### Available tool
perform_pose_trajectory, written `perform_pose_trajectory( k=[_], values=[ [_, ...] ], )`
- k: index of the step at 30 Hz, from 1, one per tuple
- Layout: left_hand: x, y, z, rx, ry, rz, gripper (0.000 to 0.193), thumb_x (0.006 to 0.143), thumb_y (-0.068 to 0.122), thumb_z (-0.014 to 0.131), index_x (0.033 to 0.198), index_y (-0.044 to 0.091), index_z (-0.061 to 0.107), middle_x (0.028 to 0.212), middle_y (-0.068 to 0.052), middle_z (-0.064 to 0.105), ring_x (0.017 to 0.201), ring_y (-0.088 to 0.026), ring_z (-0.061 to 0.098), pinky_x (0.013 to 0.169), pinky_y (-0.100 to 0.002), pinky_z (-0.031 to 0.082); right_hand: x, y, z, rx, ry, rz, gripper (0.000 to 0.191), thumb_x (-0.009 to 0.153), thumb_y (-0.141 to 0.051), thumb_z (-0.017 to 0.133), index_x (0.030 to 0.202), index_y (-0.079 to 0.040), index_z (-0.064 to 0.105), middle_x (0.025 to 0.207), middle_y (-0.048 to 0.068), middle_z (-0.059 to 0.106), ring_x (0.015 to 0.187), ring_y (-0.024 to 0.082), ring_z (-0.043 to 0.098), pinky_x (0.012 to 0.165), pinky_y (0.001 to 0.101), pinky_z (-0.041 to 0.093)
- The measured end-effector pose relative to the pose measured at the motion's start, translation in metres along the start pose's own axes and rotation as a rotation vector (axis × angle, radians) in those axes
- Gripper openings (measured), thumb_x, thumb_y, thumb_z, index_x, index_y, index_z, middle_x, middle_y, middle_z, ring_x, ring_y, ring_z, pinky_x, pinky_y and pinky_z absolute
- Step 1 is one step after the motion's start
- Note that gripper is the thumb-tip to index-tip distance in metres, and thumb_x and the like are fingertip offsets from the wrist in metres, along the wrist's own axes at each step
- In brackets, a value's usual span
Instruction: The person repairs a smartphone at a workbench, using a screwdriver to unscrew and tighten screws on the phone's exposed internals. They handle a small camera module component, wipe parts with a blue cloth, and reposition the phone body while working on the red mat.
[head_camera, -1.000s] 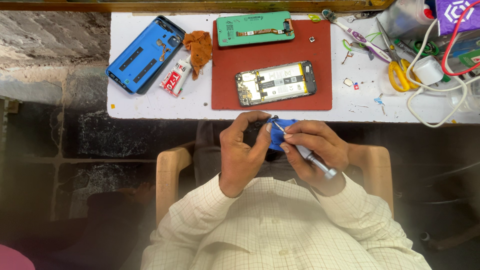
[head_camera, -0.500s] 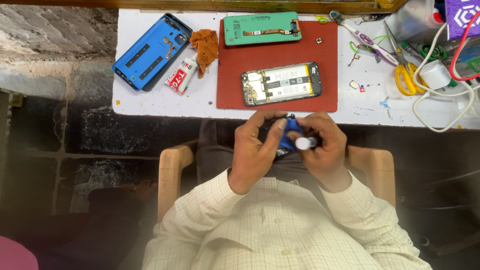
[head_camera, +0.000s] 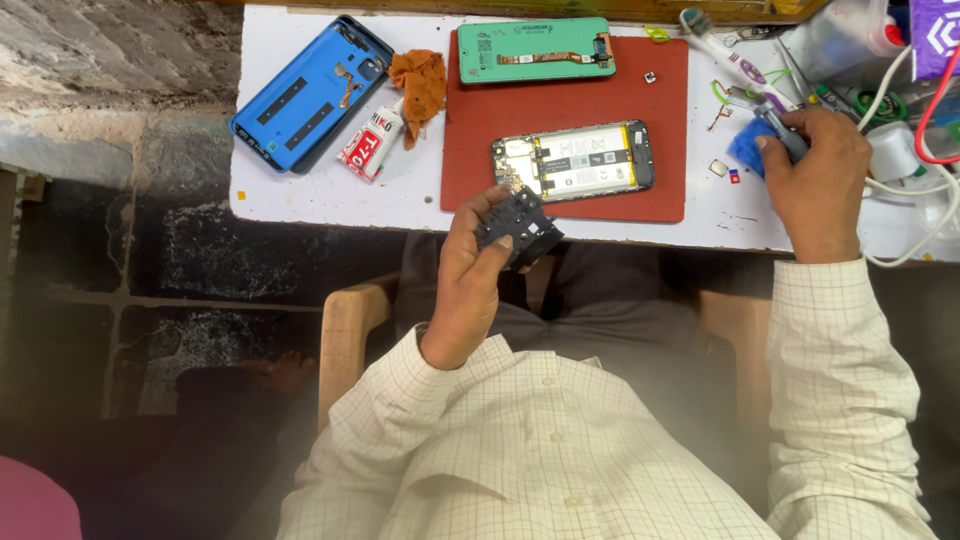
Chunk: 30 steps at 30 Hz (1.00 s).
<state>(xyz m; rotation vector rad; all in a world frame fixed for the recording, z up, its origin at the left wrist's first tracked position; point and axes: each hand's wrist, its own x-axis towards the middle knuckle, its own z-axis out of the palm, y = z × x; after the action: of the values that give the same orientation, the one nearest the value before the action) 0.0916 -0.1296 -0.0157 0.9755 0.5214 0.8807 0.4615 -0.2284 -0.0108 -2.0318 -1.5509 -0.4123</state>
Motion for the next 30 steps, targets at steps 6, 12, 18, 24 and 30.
perform_pose_trajectory(
  k=[6,12,18,24,30],
  values=[
    [0.000,-0.012,0.006,-0.125,-0.054,0.037,0.050,0.096,-0.005,0.059,0.143,0.004,0.042,0.130,-0.011,0.059,0.118,-0.014,0.060,0.105,-0.030,0.052,-0.001,-0.072,-0.020,0.327,0.070,0.123,0.019,0.101,-0.003,0.077,0.116,0.003,0.067,0.110,0.017,0.062,0.098,0.029,0.060,0.091,0.0384,0.050],
    [-0.003,-0.028,0.003,-0.151,-0.253,0.077,0.012,0.107,-0.005,0.063,0.118,0.000,0.061,0.118,-0.013,0.069,0.114,-0.018,0.067,0.104,-0.034,0.056,-0.042,-0.155,-0.018,1.654,-0.600,0.528,0.029,0.098,-0.021,0.067,0.117,0.001,0.067,0.132,0.017,0.064,0.115,0.022,0.065,0.102,0.0372,0.054],
    [-0.006,-0.018,-0.025,0.184,-0.377,0.217,0.019,0.095,-0.007,0.074,0.106,0.007,0.071,0.132,-0.009,0.056,0.128,-0.022,0.055,0.119,-0.041,0.047,-0.043,-0.162,-0.007,1.744,-0.794,0.300,0.032,0.086,-0.012,0.087,0.108,0.001,0.068,0.152,0.022,0.054,0.132,0.030,0.060,0.109,0.0458,0.052],
    [-0.005,-0.008,-0.034,0.189,-0.495,0.201,0.024,0.084,-0.008,0.078,0.099,0.011,0.077,0.154,-0.010,0.046,0.150,-0.030,0.044,0.128,-0.047,0.035,-0.043,-0.164,-0.012,1.494,-0.917,0.214,0.038,0.071,-0.007,0.092,0.104,-0.004,0.073,0.148,0.018,0.061,0.132,0.028,0.062,0.114,0.0450,0.052],
    [-0.004,0.000,-0.036,0.290,-0.564,0.140,0.029,0.084,-0.006,0.074,0.104,0.015,0.078,0.159,-0.009,0.046,0.150,-0.031,0.047,0.123,-0.046,0.044,-0.046,-0.170,-0.008,1.416,-0.957,0.194,0.043,0.072,0.000,0.088,0.110,-0.005,0.070,0.145,0.015,0.060,0.132,0.025,0.061,0.116,0.0417,0.048]
  ],
)
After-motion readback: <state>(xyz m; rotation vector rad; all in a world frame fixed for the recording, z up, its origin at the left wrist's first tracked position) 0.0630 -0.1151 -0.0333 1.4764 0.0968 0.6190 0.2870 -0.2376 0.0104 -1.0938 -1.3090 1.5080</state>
